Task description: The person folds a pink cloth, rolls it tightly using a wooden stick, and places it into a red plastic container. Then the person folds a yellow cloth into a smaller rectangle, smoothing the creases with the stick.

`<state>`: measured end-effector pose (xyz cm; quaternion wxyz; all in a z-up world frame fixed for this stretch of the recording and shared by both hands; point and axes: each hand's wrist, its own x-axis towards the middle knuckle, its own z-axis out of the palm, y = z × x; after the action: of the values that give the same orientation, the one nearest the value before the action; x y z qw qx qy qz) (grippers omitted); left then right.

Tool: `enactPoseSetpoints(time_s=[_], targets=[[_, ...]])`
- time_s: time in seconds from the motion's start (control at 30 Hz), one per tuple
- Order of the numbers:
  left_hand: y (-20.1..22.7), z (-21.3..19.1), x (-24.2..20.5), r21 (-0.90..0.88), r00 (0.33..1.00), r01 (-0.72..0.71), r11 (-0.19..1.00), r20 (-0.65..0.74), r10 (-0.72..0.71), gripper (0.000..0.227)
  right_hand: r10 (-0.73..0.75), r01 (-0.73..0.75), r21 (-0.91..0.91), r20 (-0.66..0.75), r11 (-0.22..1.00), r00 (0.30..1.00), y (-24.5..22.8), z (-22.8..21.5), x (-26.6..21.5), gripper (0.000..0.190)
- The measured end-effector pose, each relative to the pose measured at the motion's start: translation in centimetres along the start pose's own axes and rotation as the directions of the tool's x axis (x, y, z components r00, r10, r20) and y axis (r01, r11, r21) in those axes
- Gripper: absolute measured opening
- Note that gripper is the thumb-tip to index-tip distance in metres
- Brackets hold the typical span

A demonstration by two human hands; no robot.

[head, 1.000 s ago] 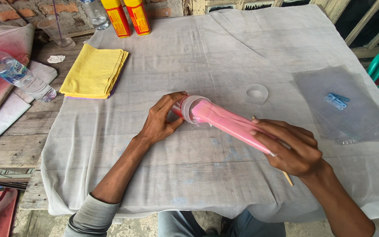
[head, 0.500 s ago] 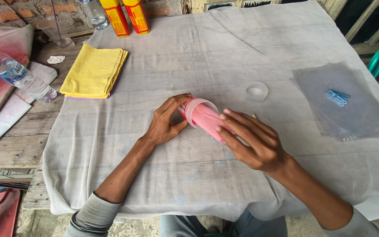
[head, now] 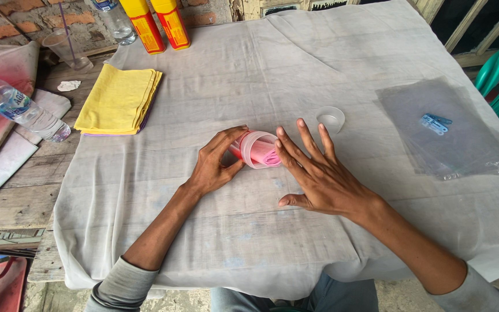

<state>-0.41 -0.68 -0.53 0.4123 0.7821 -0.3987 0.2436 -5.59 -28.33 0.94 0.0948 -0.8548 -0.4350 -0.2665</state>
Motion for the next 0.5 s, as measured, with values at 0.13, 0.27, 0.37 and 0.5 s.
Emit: enactPoseSetpoints(time_s=[0.13, 0.27, 0.37, 0.5], targets=[[0.5, -0.1, 0.2, 0.004, 1.000, -0.013, 1.000, -0.003, 0.013, 0.052, 0.030, -0.027, -0.051, 0.063, 0.998, 0.998, 0.3, 0.2, 0.2, 0.112], [0.3, 0.4, 0.0, 0.004, 1.000, 0.005, 1.000, -0.013, -0.005, 0.053, 0.082, -0.082, 0.058, 0.007, 0.995, 0.997, 0.9, -0.2, -0.2, 0.110], [0.0, 0.6, -0.3, -0.013, 1.000, -0.009, 1.000, -0.022, 0.009, 0.055, 0.208, -0.178, 0.221, -0.124, 0.959, 0.970, 4.0, -1.1, -0.8, 0.103], [0.9, 0.8, 0.1, -0.038, 0.997, 0.065, 0.997, -0.039, -0.067, 0.056, 0.418, -0.418, 0.018, 0.010, 0.908, 0.908, 9.2, -1.5, -0.6, 0.093]])
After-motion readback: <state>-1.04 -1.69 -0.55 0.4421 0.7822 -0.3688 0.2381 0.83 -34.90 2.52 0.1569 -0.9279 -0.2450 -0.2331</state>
